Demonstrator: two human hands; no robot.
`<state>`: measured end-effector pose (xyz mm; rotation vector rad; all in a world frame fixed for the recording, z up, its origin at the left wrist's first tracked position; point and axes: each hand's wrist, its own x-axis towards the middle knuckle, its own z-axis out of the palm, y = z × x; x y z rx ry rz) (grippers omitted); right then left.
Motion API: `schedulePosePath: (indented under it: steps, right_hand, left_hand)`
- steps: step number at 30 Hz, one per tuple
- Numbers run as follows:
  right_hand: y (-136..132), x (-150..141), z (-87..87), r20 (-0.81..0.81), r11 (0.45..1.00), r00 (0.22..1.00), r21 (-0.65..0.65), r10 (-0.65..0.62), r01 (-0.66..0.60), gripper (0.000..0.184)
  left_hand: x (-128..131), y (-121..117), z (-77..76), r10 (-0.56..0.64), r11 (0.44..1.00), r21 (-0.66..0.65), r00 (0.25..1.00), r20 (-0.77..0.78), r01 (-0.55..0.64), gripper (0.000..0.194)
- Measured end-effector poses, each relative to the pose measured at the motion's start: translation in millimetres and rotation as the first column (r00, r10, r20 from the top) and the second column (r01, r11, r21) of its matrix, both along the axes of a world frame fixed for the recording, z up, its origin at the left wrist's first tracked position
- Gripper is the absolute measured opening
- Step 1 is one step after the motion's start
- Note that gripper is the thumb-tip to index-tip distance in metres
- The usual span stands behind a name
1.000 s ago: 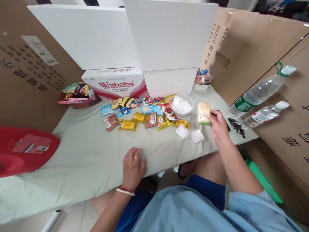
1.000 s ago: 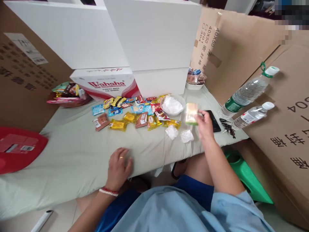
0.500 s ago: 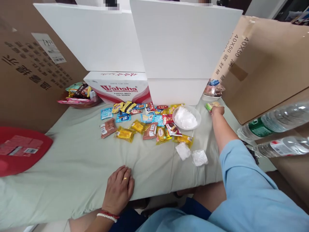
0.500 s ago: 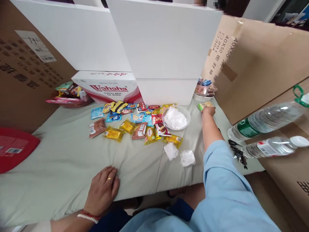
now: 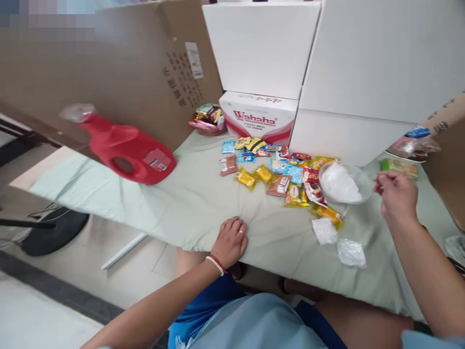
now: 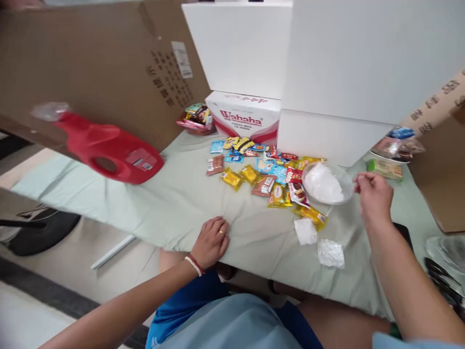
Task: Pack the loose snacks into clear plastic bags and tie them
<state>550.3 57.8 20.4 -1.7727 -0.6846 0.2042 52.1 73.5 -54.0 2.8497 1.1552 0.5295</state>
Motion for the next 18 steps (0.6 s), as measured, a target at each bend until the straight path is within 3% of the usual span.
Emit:
schedulePosePath:
  steps: [1, 2, 3, 4, 5, 6, 8, 10, 14, 18]
  right_hand:
    - [-18, -31, -2.8, 0.063, 0.992, 0.991, -0.057, 0.119, -0.115, 0.020]
    - [-38, -62, -7.3, 0.141, 0.943, 0.943, -0.189, 0.303, -0.275, 0.022]
    - [-58, -91, -13.7, 0.207, 0.860, 0.850, -0.291, 0.485, -0.420, 0.024]
    - [-79, -118, -21.7, 0.253, 0.730, 0.693, -0.363, 0.676, -0.579, 0.026]
    - [-97, -142, -30.9, 0.339, 0.635, 0.537, -0.410, 0.773, -0.655, 0.029]
    - [-114, -161, -41.0, 0.414, 0.591, 0.427, -0.472, 0.804, -0.655, 0.034]
    - [-138, -185, -61.1, 0.539, 0.599, 0.305, -0.536, 0.785, -0.595, 0.048]
    - [-150, -195, -77.7, 0.628, 0.627, 0.220, -0.551, 0.746, -0.550, 0.062]
    - [-152, -195, -96.0, 0.715, 0.674, 0.162, -0.524, 0.680, -0.521, 0.075]
    - [-148, -192, -103.5, 0.755, 0.706, 0.165, -0.481, 0.635, -0.519, 0.072]
  left_hand:
    - [0, -1, -0.4, 0.000, 1.000, -0.015, 1.000, 0.010, 0.000, 0.028]
    - [-1, -3, -0.7, 0.003, 0.999, -0.037, 1.000, 0.028, -0.002, 0.028]
    - [-1, -4, -0.8, 0.010, 0.998, -0.068, 0.998, 0.056, -0.006, 0.027]
    - [-2, -4, -0.7, 0.026, 0.994, -0.111, 0.995, 0.095, -0.016, 0.025]
    - [-3, -1, -0.2, 0.051, 0.986, -0.166, 0.988, 0.142, -0.027, 0.022]
    - [-4, 5, 0.8, 0.086, 0.973, -0.225, 0.977, 0.194, -0.041, 0.019]
    - [-8, 28, 4.5, 0.180, 0.942, -0.322, 0.949, 0.257, -0.092, 0.015]
    - [-15, 70, 10.4, 0.286, 0.917, -0.346, 0.930, 0.229, -0.197, 0.014]
    - [-26, 191, 26.9, 0.431, 0.881, -0.268, 0.895, 0.112, -0.390, 0.018]
    - [-18, 318, 46.0, 0.482, 0.864, -0.213, 0.871, 0.092, -0.456, 0.043]
